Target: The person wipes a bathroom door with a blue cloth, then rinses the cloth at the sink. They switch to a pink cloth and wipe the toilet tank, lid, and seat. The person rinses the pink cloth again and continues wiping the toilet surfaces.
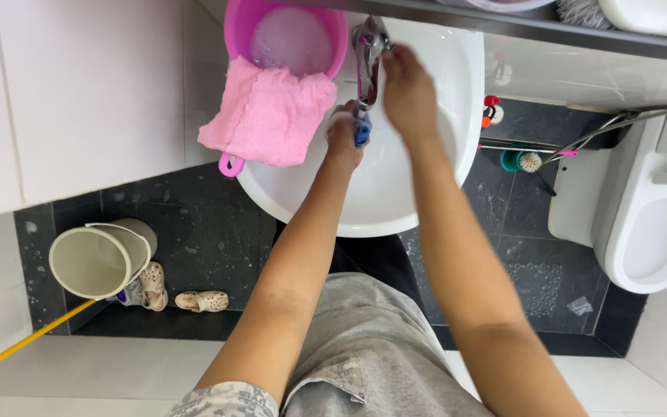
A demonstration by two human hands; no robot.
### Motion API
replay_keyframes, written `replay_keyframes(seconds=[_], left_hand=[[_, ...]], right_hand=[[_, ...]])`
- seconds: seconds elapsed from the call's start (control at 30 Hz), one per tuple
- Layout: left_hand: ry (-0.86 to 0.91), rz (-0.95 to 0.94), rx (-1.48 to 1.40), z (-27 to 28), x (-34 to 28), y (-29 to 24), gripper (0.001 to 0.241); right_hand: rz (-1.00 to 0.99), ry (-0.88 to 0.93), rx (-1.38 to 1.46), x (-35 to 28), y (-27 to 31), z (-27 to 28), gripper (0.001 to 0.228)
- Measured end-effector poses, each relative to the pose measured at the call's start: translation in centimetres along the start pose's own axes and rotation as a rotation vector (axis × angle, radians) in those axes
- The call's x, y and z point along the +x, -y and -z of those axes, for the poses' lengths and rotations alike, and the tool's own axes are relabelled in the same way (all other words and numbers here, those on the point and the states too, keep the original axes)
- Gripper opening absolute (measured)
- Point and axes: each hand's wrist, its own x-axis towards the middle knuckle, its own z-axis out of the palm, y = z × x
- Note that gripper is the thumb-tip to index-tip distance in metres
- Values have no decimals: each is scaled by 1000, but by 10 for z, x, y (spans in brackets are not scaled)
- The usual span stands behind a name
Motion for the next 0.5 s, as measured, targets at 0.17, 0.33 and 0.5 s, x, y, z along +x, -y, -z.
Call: replay_keyframes(seconds=[0.17, 0.33, 0.5], left_hand=[[-192, -135, 152, -19, -15, -15, 23], [-273, -181, 421, -29, -39, -20, 23], [-20, -518, 1403, -34, -99, 1, 49]], right_hand=[[-32, -141, -441, -26, 7, -15, 32], [-269, -225, 134, -58, -16, 1, 31], [-742, 249, 1135, -91, -51, -21, 48]])
